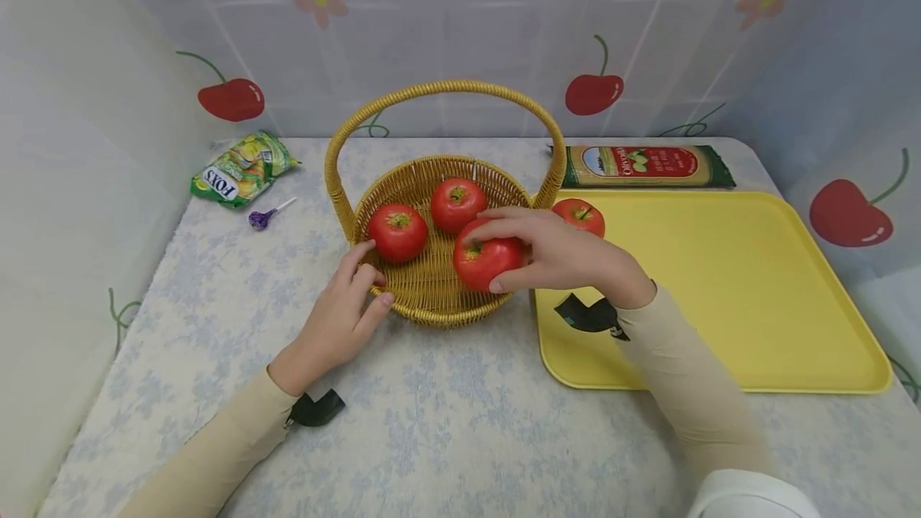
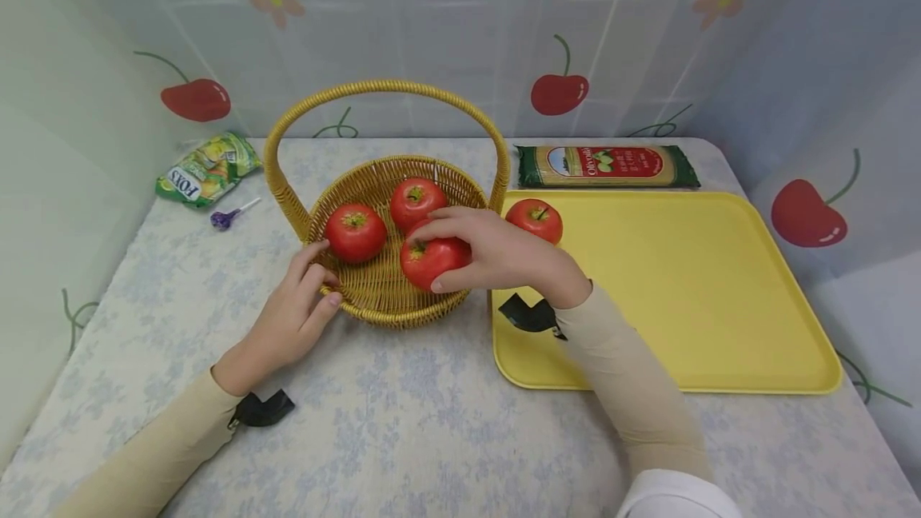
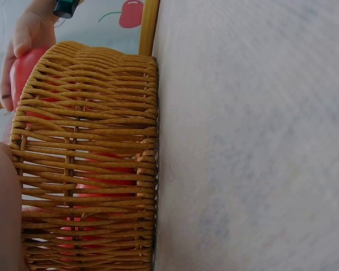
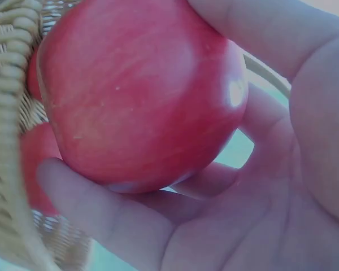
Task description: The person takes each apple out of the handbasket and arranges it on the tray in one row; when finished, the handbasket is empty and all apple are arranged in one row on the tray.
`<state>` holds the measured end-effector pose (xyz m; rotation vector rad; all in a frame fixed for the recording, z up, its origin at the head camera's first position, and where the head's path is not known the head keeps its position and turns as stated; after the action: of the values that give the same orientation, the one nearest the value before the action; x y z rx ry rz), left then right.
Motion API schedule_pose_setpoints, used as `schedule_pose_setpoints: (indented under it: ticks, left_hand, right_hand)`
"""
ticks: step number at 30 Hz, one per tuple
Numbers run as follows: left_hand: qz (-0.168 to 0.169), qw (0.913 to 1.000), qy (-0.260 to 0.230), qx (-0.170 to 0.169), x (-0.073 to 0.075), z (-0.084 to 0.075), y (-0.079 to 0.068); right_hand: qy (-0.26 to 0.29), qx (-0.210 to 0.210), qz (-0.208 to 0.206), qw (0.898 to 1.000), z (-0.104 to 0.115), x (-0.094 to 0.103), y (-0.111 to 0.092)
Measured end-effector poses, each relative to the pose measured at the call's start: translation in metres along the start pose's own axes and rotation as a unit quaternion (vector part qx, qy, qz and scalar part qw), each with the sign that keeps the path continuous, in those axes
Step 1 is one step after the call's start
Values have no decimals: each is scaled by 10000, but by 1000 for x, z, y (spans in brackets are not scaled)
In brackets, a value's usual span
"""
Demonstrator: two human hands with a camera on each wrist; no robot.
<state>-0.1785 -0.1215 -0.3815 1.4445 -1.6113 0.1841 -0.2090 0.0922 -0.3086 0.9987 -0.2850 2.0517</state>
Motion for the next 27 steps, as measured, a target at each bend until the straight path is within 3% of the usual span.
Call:
schedule_pose_setpoints:
  ticks: [16, 27]
  left_hand:
    - [-60, 9999, -6, -83, 1, 0, 1]
    - [-72, 9999, 2, -85, 1, 0, 1]
  right_hand:
    - [-90, -442, -358, 9983, -8, 54, -55]
    - [-353, -712, -1236, 9891, -38, 95, -98]
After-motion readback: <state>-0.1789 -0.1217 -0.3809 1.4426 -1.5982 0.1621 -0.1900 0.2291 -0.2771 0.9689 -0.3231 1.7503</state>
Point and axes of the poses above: each hand's wrist, its own y-axis towards the middle knuckle, its own x-axis out of the back of the hand, z = x × y, the point moved 10 cm from there along y, towards the middle knuckle, and after that the axes turned 10 degrees about -z, right-handed, at the moved point
